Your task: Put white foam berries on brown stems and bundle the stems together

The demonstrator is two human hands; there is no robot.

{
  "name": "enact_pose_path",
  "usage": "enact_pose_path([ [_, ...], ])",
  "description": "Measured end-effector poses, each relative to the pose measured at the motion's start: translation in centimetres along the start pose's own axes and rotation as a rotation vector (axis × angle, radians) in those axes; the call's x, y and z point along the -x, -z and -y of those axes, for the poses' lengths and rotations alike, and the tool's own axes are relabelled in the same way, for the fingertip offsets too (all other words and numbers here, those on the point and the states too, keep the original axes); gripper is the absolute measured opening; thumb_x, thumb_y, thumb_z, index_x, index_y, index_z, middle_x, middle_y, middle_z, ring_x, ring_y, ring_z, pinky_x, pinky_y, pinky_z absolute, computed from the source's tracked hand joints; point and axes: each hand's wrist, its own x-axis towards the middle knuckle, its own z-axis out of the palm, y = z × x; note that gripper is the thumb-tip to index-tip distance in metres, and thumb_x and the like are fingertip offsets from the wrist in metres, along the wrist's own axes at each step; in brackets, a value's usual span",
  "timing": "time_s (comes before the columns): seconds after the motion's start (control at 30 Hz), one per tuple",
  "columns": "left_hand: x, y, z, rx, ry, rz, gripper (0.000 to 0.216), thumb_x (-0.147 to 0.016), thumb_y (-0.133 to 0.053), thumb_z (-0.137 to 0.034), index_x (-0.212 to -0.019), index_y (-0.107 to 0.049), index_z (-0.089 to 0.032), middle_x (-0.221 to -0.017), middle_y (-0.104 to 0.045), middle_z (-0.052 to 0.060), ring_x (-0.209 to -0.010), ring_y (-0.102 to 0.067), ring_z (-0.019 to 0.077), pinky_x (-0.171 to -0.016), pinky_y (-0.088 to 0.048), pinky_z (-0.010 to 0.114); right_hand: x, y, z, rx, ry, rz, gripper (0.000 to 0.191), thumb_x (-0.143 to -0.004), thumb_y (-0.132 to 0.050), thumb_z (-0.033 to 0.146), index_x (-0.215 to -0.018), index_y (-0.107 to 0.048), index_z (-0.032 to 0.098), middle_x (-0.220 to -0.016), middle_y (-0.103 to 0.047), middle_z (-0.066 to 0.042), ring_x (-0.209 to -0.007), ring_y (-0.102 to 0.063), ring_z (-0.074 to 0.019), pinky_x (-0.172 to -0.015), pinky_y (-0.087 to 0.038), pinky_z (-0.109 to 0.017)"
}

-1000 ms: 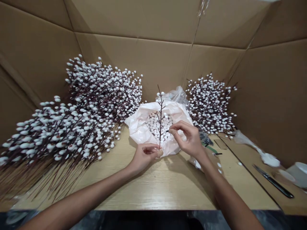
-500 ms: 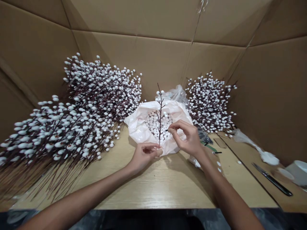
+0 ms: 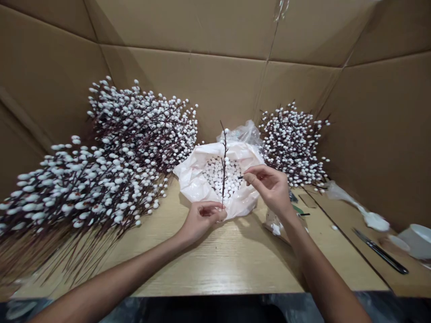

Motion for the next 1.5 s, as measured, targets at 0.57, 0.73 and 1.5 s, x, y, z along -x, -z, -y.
enact_pose_path([
  [0.57, 0.6, -0.2, -0.4, 0.006, 0.051, 0.144, 0.033, -0.052, -0.078, -0.034, -0.071, -0.069, -0.009, -0.049, -0.059, 0.0, -0.047, -0.047, 0.0079, -0.047, -0.037, 0.02, -1.1, 1.2, -1.0, -0.126, -0.026, -0.25, 0.01, -0.078, -0.062, 0.027, -0.074, -0.062, 0.017, -0.061, -0.057, 0.002, -0.057, -0.052, -0.0089, -0.054, -0.042, -0.023],
  [0.73, 0.7, -0.1, -0.4, 0.02, 0.051, 0.147, 0.034, -0.052, -0.079, -0.034, -0.073, -0.07, -0.009, -0.05, -0.059, -0.001, -0.048, -0.047, 0.0076, -0.048, -0.037, 0.02, -1.3, 1.4, -1.4, -0.389, -0.166, -0.257, 0.019, -0.068, -0.07, 0.036, -0.068, -0.062, 0.018, -0.057, -0.055, 0.003, -0.052, -0.049, -0.0076, -0.052, -0.041, -0.022],
  [1.5, 0.8, 0.0, -0.4, -0.029, 0.01, 0.151, 0.032, -0.054, -0.077, -0.035, -0.073, -0.071, -0.011, -0.051, -0.059, 0.0, -0.049, -0.048, 0.0099, -0.049, -0.038, 0.023, -1.2, 1.1, -0.5, -0.464, -0.202, -0.266, 0.016, -0.06, -0.076, 0.026, -0.071, -0.067, 0.018, -0.065, -0.066, 0.001, -0.055, -0.059, -0.0095, -0.057, -0.051, -0.025],
])
